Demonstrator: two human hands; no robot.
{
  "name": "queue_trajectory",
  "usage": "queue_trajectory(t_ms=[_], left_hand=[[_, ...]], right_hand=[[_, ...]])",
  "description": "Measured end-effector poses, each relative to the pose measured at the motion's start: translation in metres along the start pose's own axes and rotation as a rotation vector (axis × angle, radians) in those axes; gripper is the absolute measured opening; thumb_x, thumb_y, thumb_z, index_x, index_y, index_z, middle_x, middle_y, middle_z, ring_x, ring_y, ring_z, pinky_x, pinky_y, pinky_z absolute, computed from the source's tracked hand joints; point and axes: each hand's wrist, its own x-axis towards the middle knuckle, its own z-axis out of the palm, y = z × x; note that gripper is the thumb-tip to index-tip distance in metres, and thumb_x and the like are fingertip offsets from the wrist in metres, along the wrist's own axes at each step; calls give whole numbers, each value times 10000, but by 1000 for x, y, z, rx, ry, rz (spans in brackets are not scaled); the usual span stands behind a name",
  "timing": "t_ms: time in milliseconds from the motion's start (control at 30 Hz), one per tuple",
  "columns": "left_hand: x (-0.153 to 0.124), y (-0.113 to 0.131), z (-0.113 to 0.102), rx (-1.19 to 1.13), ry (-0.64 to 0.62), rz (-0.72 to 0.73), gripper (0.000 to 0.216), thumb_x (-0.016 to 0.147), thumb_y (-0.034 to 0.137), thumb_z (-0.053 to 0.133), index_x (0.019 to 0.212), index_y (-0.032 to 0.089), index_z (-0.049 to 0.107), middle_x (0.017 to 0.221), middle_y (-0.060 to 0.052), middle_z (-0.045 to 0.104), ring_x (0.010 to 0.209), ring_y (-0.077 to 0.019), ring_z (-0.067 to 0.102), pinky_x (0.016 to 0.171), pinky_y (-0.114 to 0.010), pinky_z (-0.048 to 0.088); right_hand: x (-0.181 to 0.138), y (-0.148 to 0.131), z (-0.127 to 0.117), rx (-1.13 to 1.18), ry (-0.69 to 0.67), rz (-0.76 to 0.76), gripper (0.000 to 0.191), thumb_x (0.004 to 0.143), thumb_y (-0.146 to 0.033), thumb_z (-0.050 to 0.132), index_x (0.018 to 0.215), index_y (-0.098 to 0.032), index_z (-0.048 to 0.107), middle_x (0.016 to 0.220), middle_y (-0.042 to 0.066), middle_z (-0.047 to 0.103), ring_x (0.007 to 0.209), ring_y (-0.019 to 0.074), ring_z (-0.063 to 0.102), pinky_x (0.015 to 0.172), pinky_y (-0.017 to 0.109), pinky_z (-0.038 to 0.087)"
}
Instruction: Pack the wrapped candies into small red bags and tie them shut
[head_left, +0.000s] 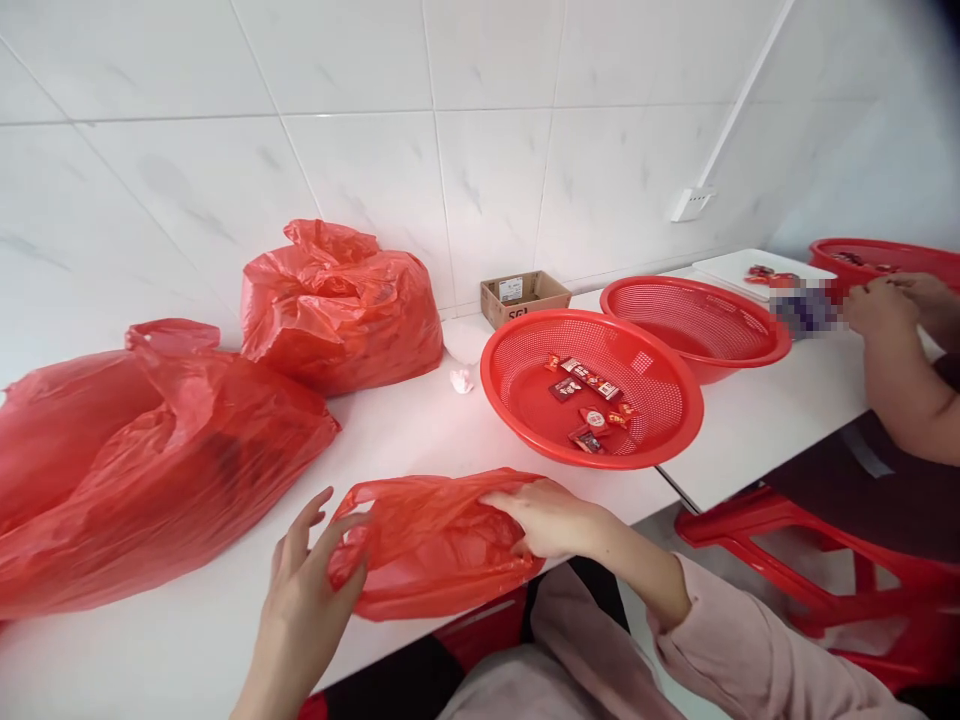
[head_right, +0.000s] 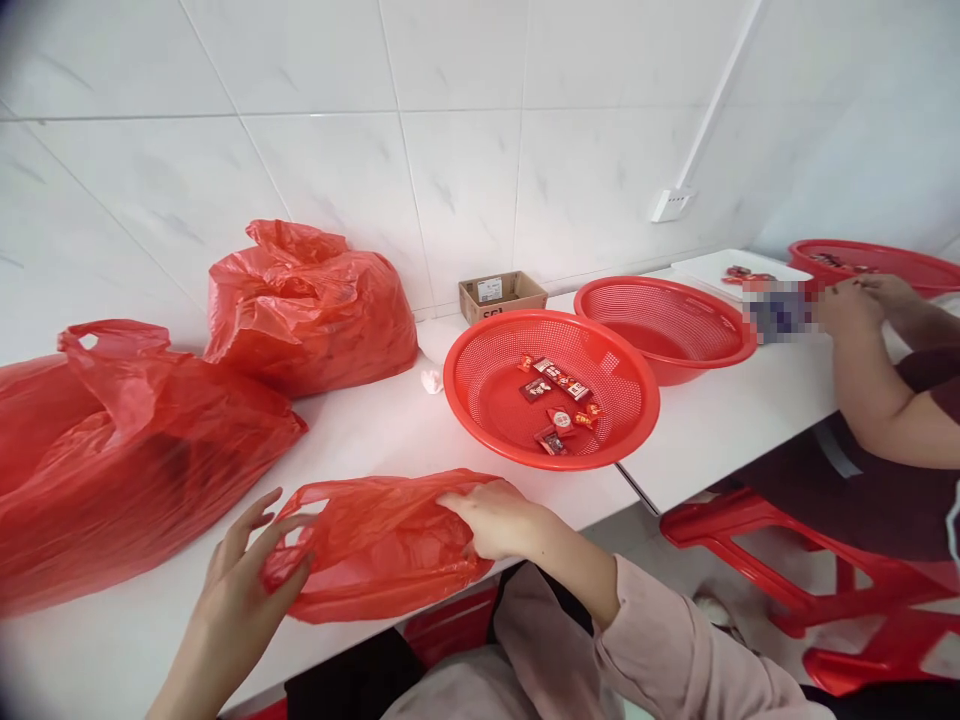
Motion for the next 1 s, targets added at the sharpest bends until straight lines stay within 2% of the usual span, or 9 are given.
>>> queue_trajectory(t_ms=[133,233,333,433,600,667,733,833,1000], left_hand=[[-11,17,-9,-9,67,333,145,853,205,549,786,229,675,1518,-74,321,1348,-387,387,1003,-557,439],[-10,20,-3,96,-54,439,262,865,166,509,855,292,738,1550,-62,289,1392,-441,308,939,-593,459],[-6,10,11,228,-207,256,381,899,171,419,1098,314,710,1549,-105,327,1076,-345,624,750,-457,552],[-2,-4,19,275,-285,-27,467,918,169,295,1265,261,594,1464,-98,471,694,-192,683,593,-345,527],[-3,-18,20,-2,-294,-103,426,888,266,369,1283,285,526,1361,-42,571,910,-204,697,766,-321,546],[-4,-16,19,-105,-288,-117,425,870,326,422,1279,281,527,1329,-51,589,880,-201,694,777,-322,551],[-6,-8,18,-174,-243,-176,429,868,387,439,1270,276,539,1296,-51,603,806,-187,685,730,-315,556],[-9,10,16,-248,-172,-270,453,864,484,459,1251,279,575,1258,-41,625,737,-175,666,642,-301,547],[-10,24,15,-345,-224,-349,506,839,580,489,1250,308,603,1227,-18,665,777,-192,684,636,-287,538]], right_hand=[[3,-3,-3,-33,12,-41,594,661,-248,718,1244,-249,605,1160,81,684,1057,274,634,828,342,490],[8,-7,-6,-88,14,-82,583,645,-201,709,1219,-221,613,1158,98,679,1073,285,628,843,355,493],[10,-9,-4,-117,-23,-99,637,658,-168,701,1283,-207,584,1166,120,676,1081,300,629,869,378,496],[4,-8,-4,-87,-63,-86,677,716,-147,681,1373,-209,529,1161,128,680,1046,281,649,865,370,502],[-23,1,-50,261,179,-290,364,923,-267,556,1282,-232,605,1210,41,666,1050,140,634,939,246,457],[-30,17,-83,275,362,-194,338,970,-307,475,1277,-231,594,1171,34,678,1019,131,643,913,247,465],[-30,44,-110,95,432,69,353,974,-295,449,1304,-240,562,1188,50,666,1085,171,622,921,285,456],[-21,89,-125,-127,211,427,397,879,-267,589,1274,-219,592,1153,100,669,1038,239,643,857,308,469],[-3,134,-103,-118,11,521,717,665,-266,778,1342,-223,547,1077,130,679,825,254,661,674,297,467]])
